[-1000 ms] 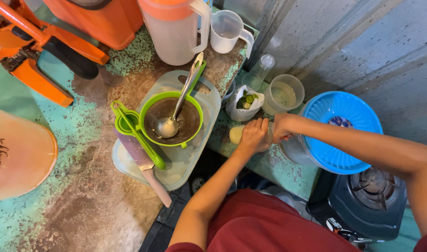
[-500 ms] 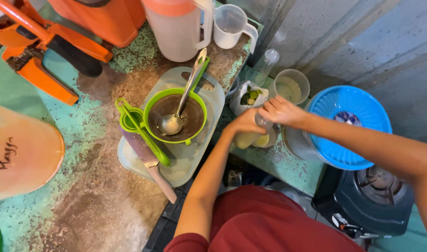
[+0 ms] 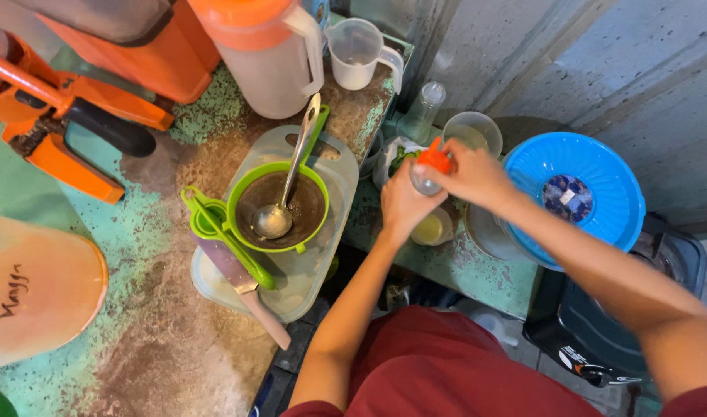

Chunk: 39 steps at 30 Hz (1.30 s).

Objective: The person presses a lime with a green manual juicer, collects the juice in a strainer, and pours it into a squeeze bottle. They then add more liquid from a measuring cup, close the bottle, walk to a tap to rinse the bottle, and return to the counter. Finally, they place a plastic bag into a refrigerator and close the door.

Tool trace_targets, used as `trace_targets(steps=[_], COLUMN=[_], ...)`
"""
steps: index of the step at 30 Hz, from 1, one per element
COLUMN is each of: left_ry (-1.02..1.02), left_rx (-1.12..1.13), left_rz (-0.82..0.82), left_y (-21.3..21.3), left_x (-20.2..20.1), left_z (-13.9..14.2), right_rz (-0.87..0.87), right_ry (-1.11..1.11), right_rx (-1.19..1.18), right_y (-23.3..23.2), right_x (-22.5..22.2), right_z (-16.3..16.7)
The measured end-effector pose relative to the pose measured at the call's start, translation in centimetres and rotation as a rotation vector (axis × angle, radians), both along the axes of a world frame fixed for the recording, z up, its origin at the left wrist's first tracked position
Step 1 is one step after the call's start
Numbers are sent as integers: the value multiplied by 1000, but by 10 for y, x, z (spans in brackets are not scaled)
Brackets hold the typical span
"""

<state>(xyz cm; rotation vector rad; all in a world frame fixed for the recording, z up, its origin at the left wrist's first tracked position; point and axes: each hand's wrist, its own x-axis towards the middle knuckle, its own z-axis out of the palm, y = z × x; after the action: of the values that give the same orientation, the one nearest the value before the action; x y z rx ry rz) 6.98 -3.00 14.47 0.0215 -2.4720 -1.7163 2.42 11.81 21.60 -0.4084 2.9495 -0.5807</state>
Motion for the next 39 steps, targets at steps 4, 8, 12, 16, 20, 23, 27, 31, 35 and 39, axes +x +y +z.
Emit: trace_targets(steps=[4, 8, 12, 16, 20, 23, 27, 31, 35, 39], left_ry=[51, 115, 89, -10, -202, -180, -186, -245, -79, -188], left_rx=[25, 113, 440, 477, 493, 424, 412, 440, 430, 554], left_rz=[-106, -362, -805, -1120, -1459, -1469, -1415, -1335, -1316, -1037], left_y=[-3, -14, -28, -38, -45, -47, -48, -49, -52, -50], left_x=[2, -4, -5, 0, 4, 8, 15, 19, 22, 23], left_z=[-4, -31, -53, -50, -30, -18, -14, -17, -23, -31], right_rz=[13, 166, 486, 824, 990, 1023, 1208, 1207, 1194, 576], right_ry=[155, 231, 191, -28, -239, -311, -205, -185, -98, -297], right_rx=[-35, -144, -114, -114, -46, -55, -126, -147, -291, -104], right_y=[2, 9, 9, 11, 13, 15, 13, 11, 10, -3], right_x=[7, 15, 20, 23, 36, 40, 41, 43, 52, 63], right_z=[-24, -25, -3, 37, 74, 90, 89, 84, 96, 103])
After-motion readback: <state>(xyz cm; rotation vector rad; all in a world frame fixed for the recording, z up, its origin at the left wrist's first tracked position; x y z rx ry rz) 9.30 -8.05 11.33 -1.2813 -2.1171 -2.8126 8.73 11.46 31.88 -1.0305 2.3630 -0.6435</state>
